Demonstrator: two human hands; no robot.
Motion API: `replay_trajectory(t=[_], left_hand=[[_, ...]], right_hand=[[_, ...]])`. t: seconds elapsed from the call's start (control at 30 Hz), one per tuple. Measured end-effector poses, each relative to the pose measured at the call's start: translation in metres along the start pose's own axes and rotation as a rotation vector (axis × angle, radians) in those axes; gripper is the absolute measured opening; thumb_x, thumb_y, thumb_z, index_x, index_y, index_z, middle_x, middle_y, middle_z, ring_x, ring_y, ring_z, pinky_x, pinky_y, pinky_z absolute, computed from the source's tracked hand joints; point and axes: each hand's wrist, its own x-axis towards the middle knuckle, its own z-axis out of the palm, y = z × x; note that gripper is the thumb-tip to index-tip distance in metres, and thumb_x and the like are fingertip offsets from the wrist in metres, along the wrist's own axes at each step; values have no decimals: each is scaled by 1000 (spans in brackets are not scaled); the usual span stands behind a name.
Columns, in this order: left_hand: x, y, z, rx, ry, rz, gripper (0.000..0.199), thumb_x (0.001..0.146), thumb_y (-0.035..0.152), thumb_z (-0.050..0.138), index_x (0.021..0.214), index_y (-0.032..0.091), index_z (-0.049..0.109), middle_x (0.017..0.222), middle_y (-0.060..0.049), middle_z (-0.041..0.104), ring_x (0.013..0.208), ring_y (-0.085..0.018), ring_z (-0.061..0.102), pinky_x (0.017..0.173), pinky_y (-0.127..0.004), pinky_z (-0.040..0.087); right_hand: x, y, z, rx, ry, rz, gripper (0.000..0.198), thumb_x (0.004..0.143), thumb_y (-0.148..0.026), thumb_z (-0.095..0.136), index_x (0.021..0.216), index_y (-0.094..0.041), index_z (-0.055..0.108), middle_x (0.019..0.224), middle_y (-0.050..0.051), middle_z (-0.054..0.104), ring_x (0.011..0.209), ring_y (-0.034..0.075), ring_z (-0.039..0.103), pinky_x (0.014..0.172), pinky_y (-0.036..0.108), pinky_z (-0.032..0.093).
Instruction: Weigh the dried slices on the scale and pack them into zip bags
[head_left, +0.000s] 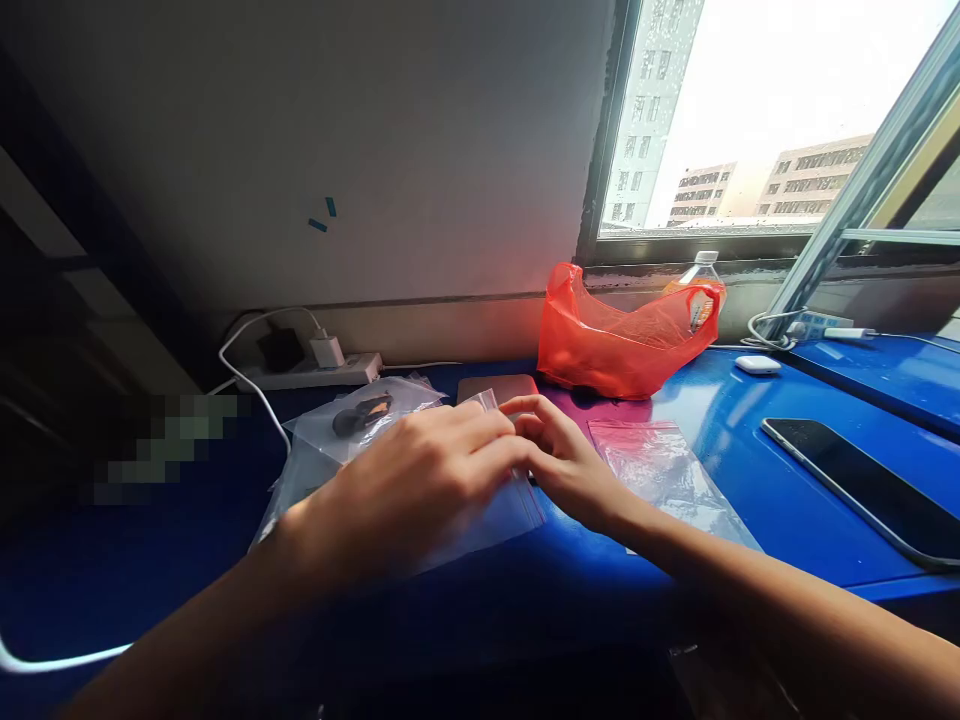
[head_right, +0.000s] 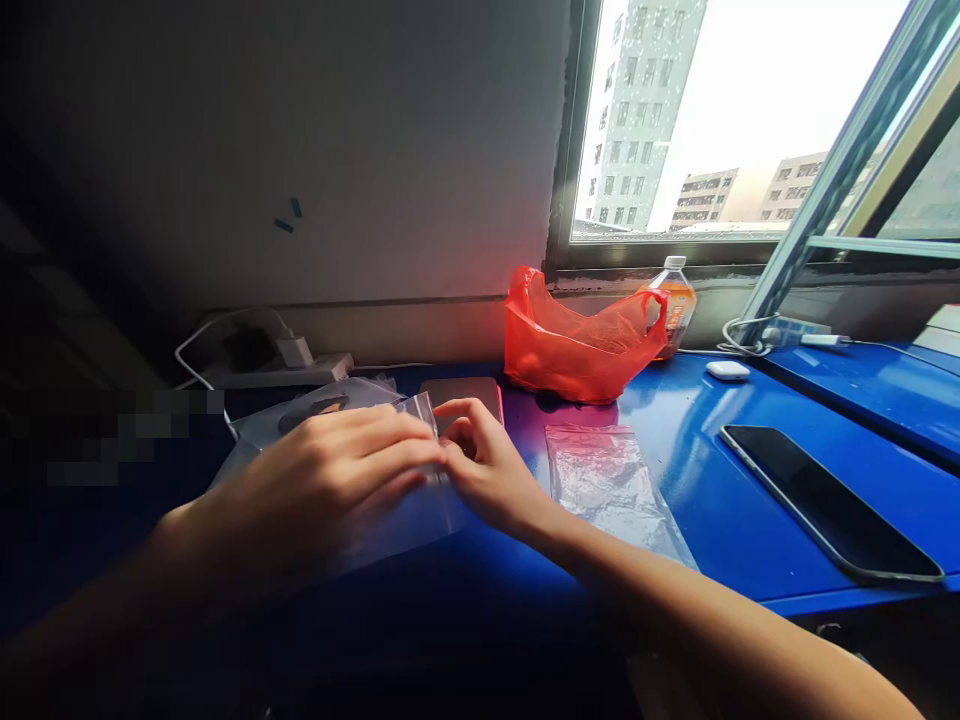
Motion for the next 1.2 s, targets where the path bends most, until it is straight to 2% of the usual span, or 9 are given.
replay_trajectory(t=[0.1,0.17,0.3,0.47,0.6,0.73,1.0,1.2], left_hand=[[1,-13,3,16,-126,-28,16,95,16,51,104,19,64,102,-5,65,88,-17,65,72,-26,55],[-2,-17,6,1,-148,-74,14,93,15,53,103,18,63,103,-5,64,87,-17,65,72,-27,55],[-12,-16,6,-62,-101,-142,7,93,17,57,93,19,64,94,-3,60,79,-15,62,69,-27,52],[-18,-12,7,-104,-44,-111,14,97,23,52,91,20,65,98,-3,59,71,-11,57,59,-23,47],[-16,-10,9,-102,12,-48,18,98,22,50,88,20,64,97,-3,63,76,-12,59,64,-25,48],[-14,-8,10,-100,16,-39,22,99,24,49,83,19,62,95,-3,67,81,-14,60,70,-27,49],[-15,-10,16,-87,37,8,18,98,18,50,84,18,60,84,-1,69,72,-13,57,72,-28,48],[-16,-12,19,-94,165,41,12,95,14,53,85,18,57,85,-1,71,73,-13,62,73,-29,51]], right_hand=[[1,4,-1,-33,-27,-30,32,81,-33,56,108,-21,43,71,-6,50,65,11,45,60,26,34],[-1,6,-1,-32,-54,-46,31,83,-32,57,108,-21,42,71,-6,50,62,10,43,58,25,33],[-7,5,2,-7,-116,-85,31,86,-32,58,110,-23,40,75,-5,52,66,10,48,59,25,37],[-12,1,3,4,-178,-84,30,88,-33,59,108,-23,40,77,-5,52,66,9,47,59,24,36],[-12,-1,3,29,-192,-68,26,87,-29,60,103,-23,41,75,-6,51,65,8,46,60,23,36],[-10,-1,1,10,-185,-60,26,84,-26,62,100,-23,42,73,-6,52,65,9,47,60,24,36],[-10,3,-5,66,-279,23,39,84,-40,69,106,-23,42,84,-3,54,75,10,47,68,27,36],[-6,1,-3,145,-185,60,43,77,-45,75,100,-22,46,68,-6,51,64,10,45,62,25,35]])
